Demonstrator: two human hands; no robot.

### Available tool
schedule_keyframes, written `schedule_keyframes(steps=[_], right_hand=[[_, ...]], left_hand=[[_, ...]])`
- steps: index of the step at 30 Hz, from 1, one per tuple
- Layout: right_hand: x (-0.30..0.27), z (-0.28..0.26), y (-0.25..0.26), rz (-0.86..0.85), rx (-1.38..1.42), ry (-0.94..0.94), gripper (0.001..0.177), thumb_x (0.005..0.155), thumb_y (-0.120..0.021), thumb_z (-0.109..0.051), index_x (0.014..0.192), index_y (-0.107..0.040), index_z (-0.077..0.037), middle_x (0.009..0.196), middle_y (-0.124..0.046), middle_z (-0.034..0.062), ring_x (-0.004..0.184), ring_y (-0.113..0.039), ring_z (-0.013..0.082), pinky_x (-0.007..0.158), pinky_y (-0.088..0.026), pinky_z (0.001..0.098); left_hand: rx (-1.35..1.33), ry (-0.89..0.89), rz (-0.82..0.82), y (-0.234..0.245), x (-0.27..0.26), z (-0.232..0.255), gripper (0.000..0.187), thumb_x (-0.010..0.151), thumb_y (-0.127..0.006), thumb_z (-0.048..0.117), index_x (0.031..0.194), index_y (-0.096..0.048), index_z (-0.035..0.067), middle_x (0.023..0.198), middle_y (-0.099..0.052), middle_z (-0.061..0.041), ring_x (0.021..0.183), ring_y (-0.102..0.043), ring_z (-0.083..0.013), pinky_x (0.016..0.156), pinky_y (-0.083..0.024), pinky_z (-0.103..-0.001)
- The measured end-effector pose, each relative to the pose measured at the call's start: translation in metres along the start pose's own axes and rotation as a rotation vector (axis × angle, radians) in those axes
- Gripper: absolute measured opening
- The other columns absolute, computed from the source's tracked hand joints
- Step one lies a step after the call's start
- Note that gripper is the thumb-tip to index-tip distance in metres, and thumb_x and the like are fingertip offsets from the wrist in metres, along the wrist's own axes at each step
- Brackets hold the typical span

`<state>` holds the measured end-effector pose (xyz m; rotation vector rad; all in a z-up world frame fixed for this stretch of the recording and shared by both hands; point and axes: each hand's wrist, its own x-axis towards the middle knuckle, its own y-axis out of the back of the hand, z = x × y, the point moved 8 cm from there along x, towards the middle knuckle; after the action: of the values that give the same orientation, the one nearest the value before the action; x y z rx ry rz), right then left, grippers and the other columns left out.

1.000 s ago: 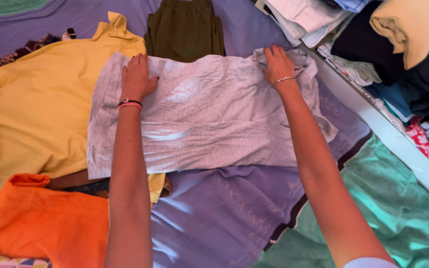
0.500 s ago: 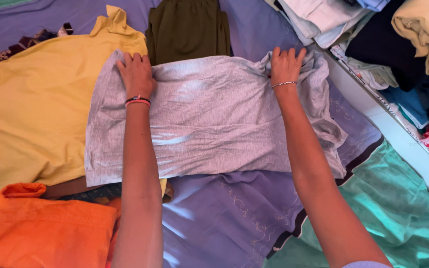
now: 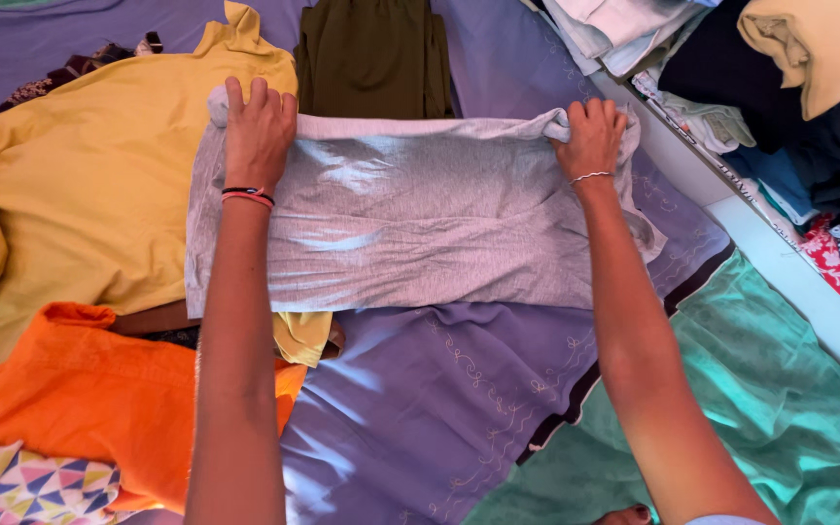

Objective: The person folds a pair of olive green pants and a light gray t-shirt on a bed. They smooth the fabric, fold the items into neat rectangles, and place them on a pile of other folded clothes.

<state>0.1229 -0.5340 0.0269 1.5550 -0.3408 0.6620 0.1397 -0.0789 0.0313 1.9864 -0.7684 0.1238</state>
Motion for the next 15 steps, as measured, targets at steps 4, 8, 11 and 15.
schedule_keyframes(steps=[4,8,11,15], right_hand=[[-0.005,-0.011,0.046,-0.1,0.061,0.16,0.031,0.074,-0.084,-0.012,0.096,-0.062,-0.008,0.101,-0.057,0.0099,0.104,-0.054,0.0314,0.091,-0.041,0.0422],[-0.018,-0.032,0.072,-0.265,0.133,0.306,0.031,0.068,-0.079,-0.009,0.094,-0.061,-0.008,0.096,-0.059,0.0075,0.102,-0.055,0.0299,0.091,-0.042,0.0405],[-0.031,-0.041,0.072,-0.453,0.008,0.388,0.038,0.062,-0.08,-0.009,0.097,-0.065,-0.008,0.092,-0.062,0.0062,0.101,-0.059,0.0274,0.089,-0.044,0.0397],[-0.046,-0.032,0.072,-0.581,0.029,0.344,0.047,0.064,-0.076,-0.011,0.111,-0.07,-0.013,0.103,-0.07,0.0057,0.109,-0.064,0.027,0.095,-0.049,0.0415]], left_hand=[[-0.163,-0.149,0.015,0.046,-0.018,0.002,0.015,0.088,-0.065,0.01,0.102,-0.064,0.015,0.097,-0.064,-0.005,0.114,-0.057,-0.0246,0.121,-0.031,-0.055],[-0.27,-0.252,0.118,0.092,-0.038,0.013,0.019,0.086,-0.065,0.01,0.105,-0.064,0.014,0.097,-0.062,-0.004,0.108,-0.057,-0.0242,0.119,-0.035,-0.05],[-0.31,-0.323,0.168,0.116,-0.055,0.023,0.012,0.088,-0.066,0.013,0.1,-0.063,0.015,0.098,-0.061,-0.005,0.106,-0.058,-0.0247,0.115,-0.039,-0.043],[-0.428,-0.307,-0.005,0.115,-0.067,0.027,0.029,0.078,-0.066,0.005,0.104,-0.067,0.017,0.102,-0.061,-0.004,0.106,-0.059,-0.0229,0.098,-0.043,-0.038]])
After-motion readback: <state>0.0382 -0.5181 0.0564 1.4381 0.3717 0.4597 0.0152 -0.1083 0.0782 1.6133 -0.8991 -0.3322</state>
